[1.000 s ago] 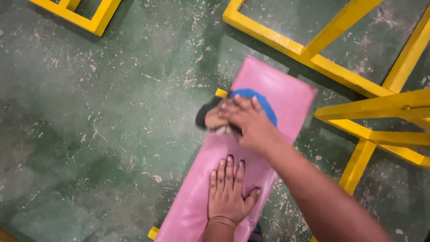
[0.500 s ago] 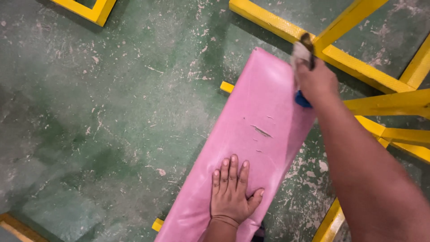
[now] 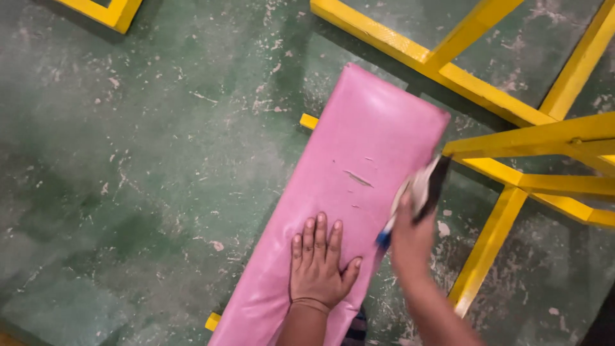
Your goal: The person is cleaning various gym machines and benches with a cloth.
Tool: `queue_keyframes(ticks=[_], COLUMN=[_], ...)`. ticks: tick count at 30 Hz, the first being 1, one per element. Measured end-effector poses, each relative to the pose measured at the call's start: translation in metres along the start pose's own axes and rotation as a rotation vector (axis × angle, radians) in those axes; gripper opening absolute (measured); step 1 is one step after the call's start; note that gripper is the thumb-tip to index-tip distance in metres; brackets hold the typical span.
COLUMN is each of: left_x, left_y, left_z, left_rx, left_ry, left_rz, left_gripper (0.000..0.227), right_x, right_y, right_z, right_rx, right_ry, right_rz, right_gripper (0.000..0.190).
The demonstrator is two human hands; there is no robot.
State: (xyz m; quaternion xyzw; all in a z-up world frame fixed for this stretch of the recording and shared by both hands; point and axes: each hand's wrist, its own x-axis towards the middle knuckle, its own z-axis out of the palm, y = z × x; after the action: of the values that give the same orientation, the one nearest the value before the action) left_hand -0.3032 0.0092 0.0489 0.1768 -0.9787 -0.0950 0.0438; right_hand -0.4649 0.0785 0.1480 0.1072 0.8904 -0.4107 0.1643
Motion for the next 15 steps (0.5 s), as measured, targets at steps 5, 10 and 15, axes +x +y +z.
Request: queue_keyframes(ticks=[5,10,15], left_x=[0.003,0.004,0.000], left_y=[0.000,-0.004,-0.005], left_z=[-0.008,-0.006,0.000], left_rx=[-0.069,-0.032,-0.030], left_ry=[0.048,0.013,-0.018], left_rz=[-0.010,0.007,-0.005], left_gripper=[0.082,0.083,0.085], right_x=[-0.055,0.016,0.101], right_y=[0.066,-0.023,0.040], right_z=[0.008,-0.008,-0.003], right_rx=[0.020,0.123,0.593], right_ry=[-0.085,-0.173,-0.079], right_rz=[0.153,0.206,0.234], right_gripper=[0.058,0.087,0.087])
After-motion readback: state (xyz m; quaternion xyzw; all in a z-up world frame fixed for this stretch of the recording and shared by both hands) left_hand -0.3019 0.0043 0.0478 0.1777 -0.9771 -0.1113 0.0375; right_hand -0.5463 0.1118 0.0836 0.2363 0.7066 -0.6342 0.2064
